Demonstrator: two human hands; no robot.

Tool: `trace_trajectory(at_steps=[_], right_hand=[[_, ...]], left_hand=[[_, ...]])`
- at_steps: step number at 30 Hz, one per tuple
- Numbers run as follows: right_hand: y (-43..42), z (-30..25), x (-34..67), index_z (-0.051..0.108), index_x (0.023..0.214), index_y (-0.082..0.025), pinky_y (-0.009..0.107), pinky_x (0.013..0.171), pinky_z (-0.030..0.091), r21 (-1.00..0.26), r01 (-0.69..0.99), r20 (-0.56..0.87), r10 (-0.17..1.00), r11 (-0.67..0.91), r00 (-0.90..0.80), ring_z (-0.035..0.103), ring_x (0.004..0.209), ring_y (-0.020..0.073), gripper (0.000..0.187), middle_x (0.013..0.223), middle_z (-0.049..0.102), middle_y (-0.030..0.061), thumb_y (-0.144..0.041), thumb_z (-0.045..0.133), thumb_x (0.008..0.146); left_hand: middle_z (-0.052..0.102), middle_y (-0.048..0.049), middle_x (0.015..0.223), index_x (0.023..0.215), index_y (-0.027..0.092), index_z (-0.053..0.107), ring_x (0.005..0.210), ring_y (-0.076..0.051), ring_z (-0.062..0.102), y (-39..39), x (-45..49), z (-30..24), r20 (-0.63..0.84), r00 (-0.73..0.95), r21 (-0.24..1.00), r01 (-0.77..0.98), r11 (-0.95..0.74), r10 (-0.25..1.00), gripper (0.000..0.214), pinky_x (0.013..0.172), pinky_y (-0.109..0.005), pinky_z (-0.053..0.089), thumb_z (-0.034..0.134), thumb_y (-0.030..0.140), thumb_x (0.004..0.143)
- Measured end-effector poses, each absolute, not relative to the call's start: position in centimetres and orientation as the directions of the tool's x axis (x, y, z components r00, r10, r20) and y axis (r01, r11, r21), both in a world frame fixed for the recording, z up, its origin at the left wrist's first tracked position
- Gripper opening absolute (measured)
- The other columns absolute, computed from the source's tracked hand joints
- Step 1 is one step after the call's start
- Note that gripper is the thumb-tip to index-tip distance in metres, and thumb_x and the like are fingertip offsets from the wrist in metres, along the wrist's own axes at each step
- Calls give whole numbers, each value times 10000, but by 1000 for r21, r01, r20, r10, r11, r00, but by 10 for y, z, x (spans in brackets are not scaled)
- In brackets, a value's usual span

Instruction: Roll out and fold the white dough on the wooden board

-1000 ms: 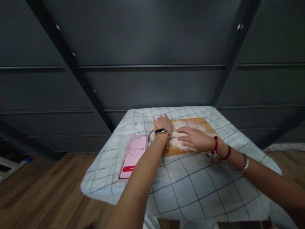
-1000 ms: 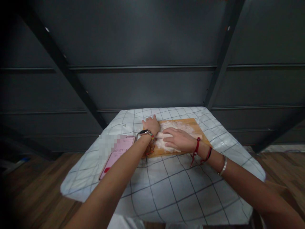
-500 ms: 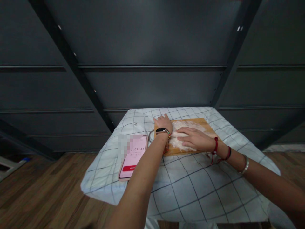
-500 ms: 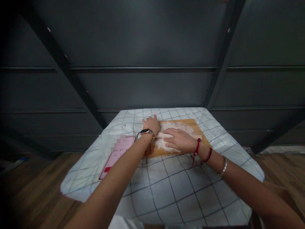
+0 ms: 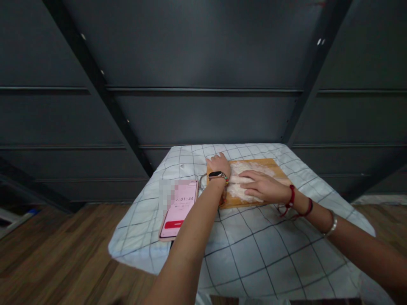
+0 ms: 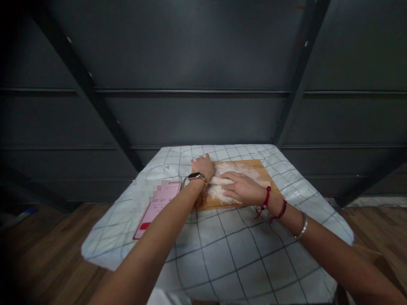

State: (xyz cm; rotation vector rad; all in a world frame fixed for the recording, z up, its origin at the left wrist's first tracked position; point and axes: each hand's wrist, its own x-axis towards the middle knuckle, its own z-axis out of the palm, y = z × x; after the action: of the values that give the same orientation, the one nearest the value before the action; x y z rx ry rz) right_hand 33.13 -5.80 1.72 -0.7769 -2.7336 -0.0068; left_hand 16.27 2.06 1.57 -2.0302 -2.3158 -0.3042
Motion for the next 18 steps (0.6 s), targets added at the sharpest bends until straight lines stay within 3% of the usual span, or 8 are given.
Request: trace_trajectory(at_steps=[3, 6, 11, 15, 18], right_hand=[[-57, 23, 339, 692, 1021, -194, 402, 1026, 371, -188, 522, 307, 555, 832, -774, 453, 1201, 217, 353, 1297, 480, 106, -374, 399, 941], [-53, 26, 349, 603, 1193, -223, 426, 1045, 352, -218, 583, 352, 621, 782, -700, 427, 1236, 214, 362, 1318, 459, 99, -366, 381, 945], [-48, 16, 360, 533, 1275, -206, 438, 1032, 366, -148, 664, 343, 668, 732, -660, 440, 1221, 239, 399, 1295, 489, 119, -356, 386, 936], [-47, 11, 363, 576, 1202, -167, 408, 918, 448, -104, 727, 247, 726, 679, -642, 563, 1044, 242, 386, 1078, 622, 123, -369, 374, 943], [-46, 14, 365, 575, 1177, -166, 390, 869, 460, -71, 740, 200, 736, 669, -647, 585, 1001, 246, 378, 1047, 641, 121, -396, 389, 941]], left_hand=[[569, -171, 1179, 1290, 128, 441, 1120, -275, 501, 20, 163, 17, 151, -141, 122, 985, 123, 979, 422, 991, -488, 240, 333, 144, 882], [563, -172, 1193, 1288, 129, 444, 1133, -279, 494, 19, 163, 19, 144, -137, 126, 985, 119, 980, 421, 991, -486, 250, 323, 144, 885], [526, -191, 1247, 1313, 131, 419, 1167, -291, 469, 17, 162, 20, 126, -120, 126, 987, 104, 985, 445, 984, -491, 264, 296, 150, 886], [522, -189, 1240, 1325, 138, 407, 1151, -283, 482, 17, 161, 16, 164, -110, 128, 988, 89, 980, 457, 983, -486, 271, 283, 159, 886], [523, -173, 1226, 1312, 153, 423, 1121, -273, 502, 16, 158, 16, 230, -67, 137, 990, 35, 971, 449, 965, -462, 305, 299, 174, 880]])
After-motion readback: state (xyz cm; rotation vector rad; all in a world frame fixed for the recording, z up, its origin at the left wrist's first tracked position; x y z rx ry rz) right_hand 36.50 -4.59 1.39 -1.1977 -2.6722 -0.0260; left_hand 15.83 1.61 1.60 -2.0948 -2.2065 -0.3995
